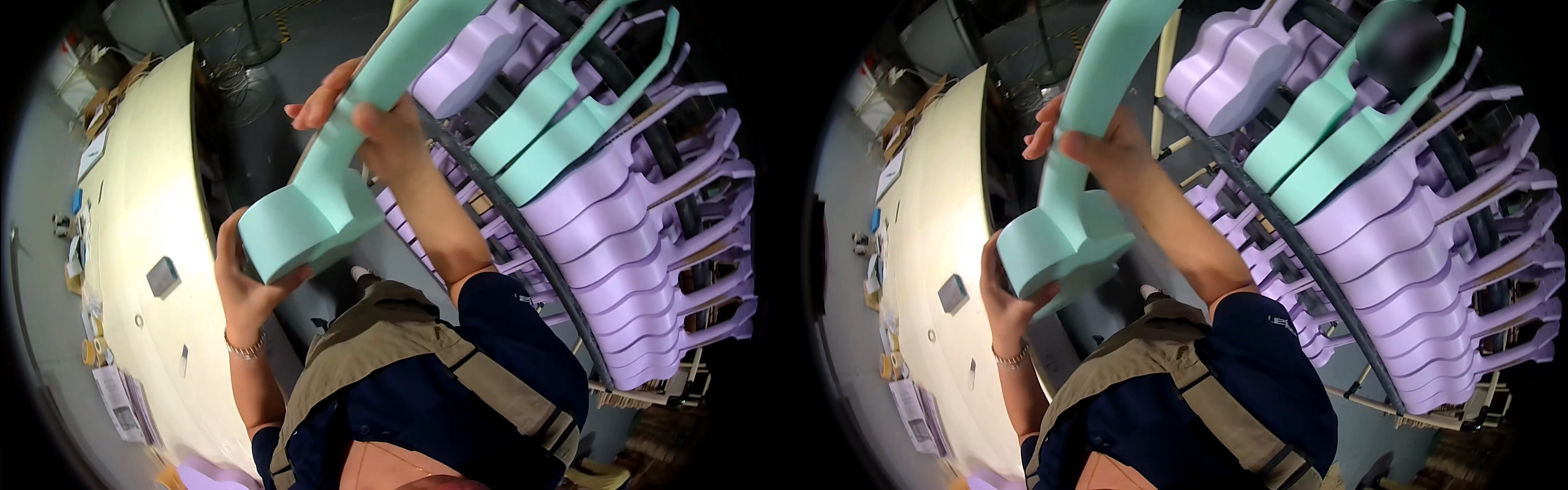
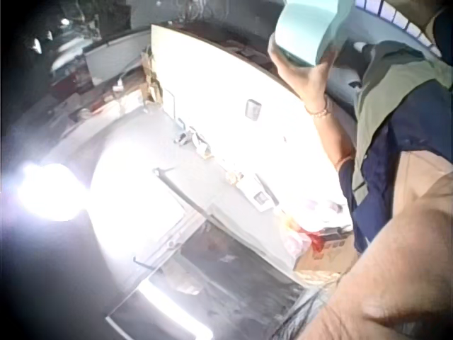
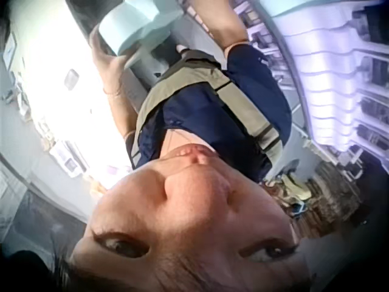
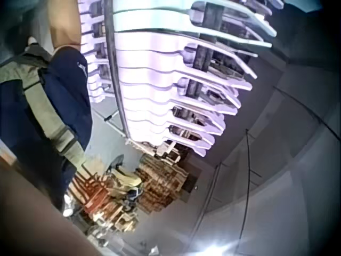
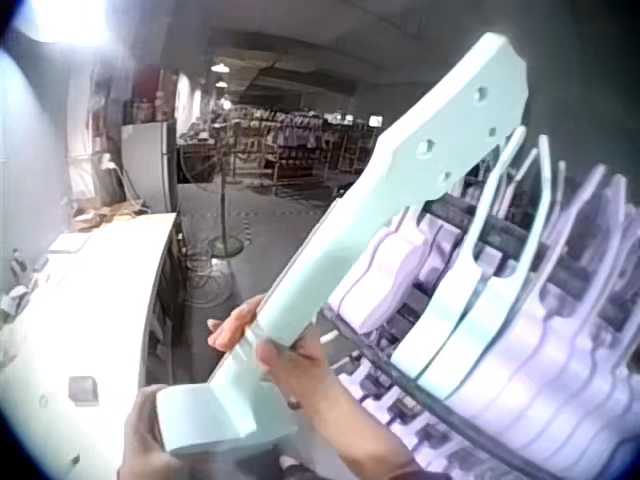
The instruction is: The person uses a craft knife to trim edges and a sanding block to smooth the surface of purple and teal plastic guitar-shaped parts. They handle the items one at a time, inspecting them and placing them on a nearby rack after finishing.
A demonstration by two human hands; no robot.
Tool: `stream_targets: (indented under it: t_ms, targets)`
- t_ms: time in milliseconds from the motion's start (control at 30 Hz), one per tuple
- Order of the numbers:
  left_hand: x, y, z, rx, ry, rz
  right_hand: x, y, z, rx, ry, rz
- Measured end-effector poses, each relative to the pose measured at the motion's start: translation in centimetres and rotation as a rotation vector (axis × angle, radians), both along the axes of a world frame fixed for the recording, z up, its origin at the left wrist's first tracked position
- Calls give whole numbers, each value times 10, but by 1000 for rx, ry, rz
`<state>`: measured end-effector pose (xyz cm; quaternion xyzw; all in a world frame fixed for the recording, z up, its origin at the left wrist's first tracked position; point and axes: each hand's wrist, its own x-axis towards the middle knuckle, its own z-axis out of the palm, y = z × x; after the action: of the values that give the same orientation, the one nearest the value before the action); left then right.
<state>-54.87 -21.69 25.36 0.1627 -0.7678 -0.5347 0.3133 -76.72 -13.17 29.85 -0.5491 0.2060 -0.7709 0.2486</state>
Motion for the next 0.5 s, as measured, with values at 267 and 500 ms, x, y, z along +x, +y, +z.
stream_targets:
  t_ms: [267,500]
  targets:
    - [-72,-36,-9,-92,146,-228,-44,35,54,235,64,-536]
    - [-54,-42,-25,-130,48,-171,-114,72,87,242,-83,-1242]
